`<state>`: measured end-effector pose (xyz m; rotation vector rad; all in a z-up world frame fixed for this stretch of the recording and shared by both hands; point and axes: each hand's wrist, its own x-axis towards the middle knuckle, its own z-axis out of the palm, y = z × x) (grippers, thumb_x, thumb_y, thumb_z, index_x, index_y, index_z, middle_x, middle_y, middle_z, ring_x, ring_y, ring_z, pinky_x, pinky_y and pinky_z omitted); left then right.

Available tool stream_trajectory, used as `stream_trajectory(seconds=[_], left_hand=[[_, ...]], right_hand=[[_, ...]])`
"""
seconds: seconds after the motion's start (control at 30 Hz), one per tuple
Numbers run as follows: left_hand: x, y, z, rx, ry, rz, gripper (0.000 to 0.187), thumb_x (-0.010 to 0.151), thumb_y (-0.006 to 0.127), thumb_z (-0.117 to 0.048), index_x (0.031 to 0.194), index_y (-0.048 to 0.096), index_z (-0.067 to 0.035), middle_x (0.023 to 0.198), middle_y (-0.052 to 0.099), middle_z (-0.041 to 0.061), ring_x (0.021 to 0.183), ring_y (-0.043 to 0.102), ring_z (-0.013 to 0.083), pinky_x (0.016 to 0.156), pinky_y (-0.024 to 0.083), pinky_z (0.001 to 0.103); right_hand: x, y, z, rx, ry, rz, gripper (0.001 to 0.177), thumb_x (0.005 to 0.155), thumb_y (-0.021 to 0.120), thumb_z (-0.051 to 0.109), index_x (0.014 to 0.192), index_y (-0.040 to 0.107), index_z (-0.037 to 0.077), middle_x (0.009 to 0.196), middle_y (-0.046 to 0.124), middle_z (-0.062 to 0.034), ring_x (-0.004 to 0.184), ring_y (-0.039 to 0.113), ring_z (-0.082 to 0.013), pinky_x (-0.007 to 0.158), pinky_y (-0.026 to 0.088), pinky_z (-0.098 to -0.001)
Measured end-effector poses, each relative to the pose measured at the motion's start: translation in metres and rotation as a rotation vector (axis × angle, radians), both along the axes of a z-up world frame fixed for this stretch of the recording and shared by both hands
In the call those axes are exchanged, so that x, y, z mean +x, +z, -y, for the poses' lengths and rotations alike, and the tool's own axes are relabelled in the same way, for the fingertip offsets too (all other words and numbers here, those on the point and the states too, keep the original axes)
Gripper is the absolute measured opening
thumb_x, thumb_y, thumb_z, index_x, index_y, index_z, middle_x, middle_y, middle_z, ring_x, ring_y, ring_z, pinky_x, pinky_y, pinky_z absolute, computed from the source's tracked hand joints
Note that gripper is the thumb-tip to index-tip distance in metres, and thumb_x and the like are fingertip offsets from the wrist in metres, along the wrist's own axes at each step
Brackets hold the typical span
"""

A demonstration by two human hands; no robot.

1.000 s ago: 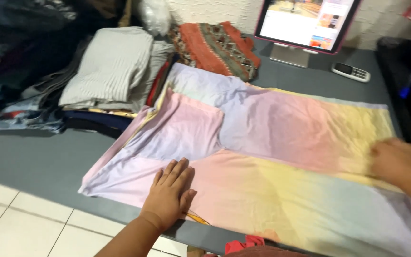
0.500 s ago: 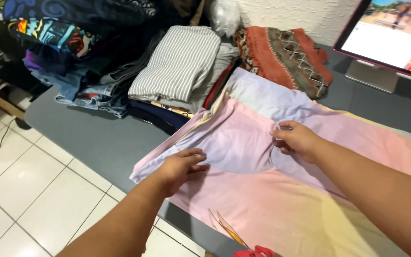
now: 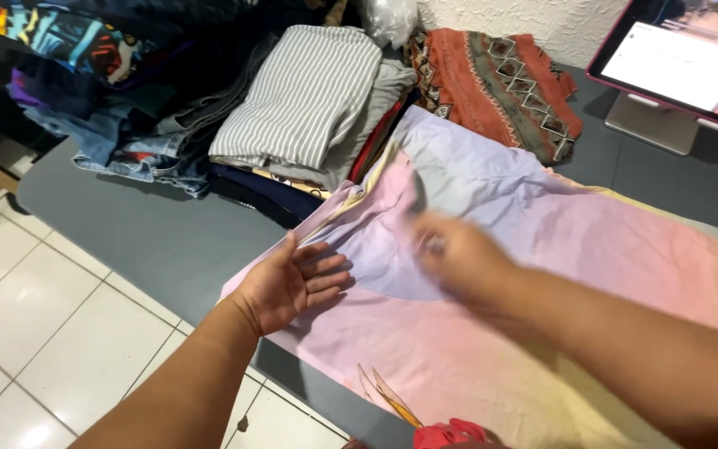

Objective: Folding various items of clothing and stacking them neatly on a workspace table.

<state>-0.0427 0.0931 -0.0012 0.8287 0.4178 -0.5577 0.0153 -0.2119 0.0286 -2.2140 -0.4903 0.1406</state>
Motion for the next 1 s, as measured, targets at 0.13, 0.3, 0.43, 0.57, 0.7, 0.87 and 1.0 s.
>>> stream_trajectory(seconds=[0.13,0.3,0.43,0.57,0.7,0.87,1.0], left_hand=[[0.004,0.003,0.008,-0.008,0.004,-0.043,0.091,0.089,0.026,-0.079,0.141,0.046,-0.006,0.129,0.066,0.020,0.114,0.067,0.0375,0.095,0.057,0.050],[0.017,-0.012,0.021,0.267,-0.056,-0.076,0.086,0.089,0.036,-0.078,0.145,0.045,-0.013,0.131,0.069,0.015,0.108,0.070,0.0310,0.091,0.055,0.047],[0.032,0.018,0.056,0.835,-0.179,-0.025,0.071,0.089,0.049,-0.065,0.148,0.053,-0.025,0.123,0.069,0.018,0.100,0.071,0.0368,0.084,0.055,0.050],[0.036,0.038,0.097,1.604,-0.383,0.497,0.071,0.091,0.063,-0.059,0.147,0.044,-0.021,0.123,0.070,0.020,0.109,0.069,0.0362,0.089,0.053,0.048],[0.032,0.055,0.121,1.641,-0.959,0.487,0.057,0.092,0.060,-0.052,0.144,0.046,-0.034,0.119,0.073,0.010,0.111,0.070,0.0322,0.091,0.055,0.047],[0.045,0.029,0.113,1.662,-0.837,0.528,0.049,0.096,0.051,-0.060,0.118,0.071,-0.022,0.116,0.075,0.010,0.111,0.070,0.0318,0.093,0.053,0.048],[0.049,0.020,0.090,1.486,-0.600,0.396,0.042,0.094,0.064,-0.052,0.106,0.072,-0.013,0.106,0.078,0.016,0.095,0.074,0.0318,0.082,0.056,0.044]], right_hand=[[-0.062,0.001,-0.003,-0.193,0.469,0.153,0.021,0.080,0.068,0.007,0.099,0.072,0.013,0.091,0.074,-0.0104,0.089,0.069,-0.0320,0.081,0.054,-0.0413],[-0.075,-0.003,0.001,-0.267,0.560,0.145,0.031,0.084,0.064,0.007,0.113,0.074,0.015,0.103,0.073,-0.0093,0.100,0.064,-0.0330,0.089,0.049,-0.0440],[-0.078,-0.003,0.005,-0.309,0.586,0.121,0.030,0.086,0.063,0.010,0.114,0.073,0.017,0.107,0.074,-0.0060,0.105,0.064,-0.0287,0.094,0.048,-0.0417],[-0.082,-0.012,0.007,-0.273,0.595,0.154,0.029,0.086,0.066,0.011,0.115,0.072,0.016,0.109,0.073,-0.0051,0.108,0.063,-0.0282,0.096,0.048,-0.0415],[-0.086,-0.012,0.009,-0.254,0.634,0.207,0.036,0.081,0.071,0.012,0.117,0.071,0.013,0.118,0.068,-0.0066,0.110,0.060,-0.0305,0.095,0.046,-0.0440],[-0.088,-0.013,0.012,-0.306,0.614,0.180,0.028,0.083,0.071,0.013,0.111,0.073,0.015,0.121,0.066,-0.0033,0.112,0.059,-0.0285,0.094,0.046,-0.0447],[-0.089,-0.017,0.009,-0.316,0.579,0.181,0.017,0.083,0.072,0.015,0.100,0.072,0.013,0.115,0.067,-0.0012,0.107,0.060,-0.0268,0.089,0.048,-0.0447]])
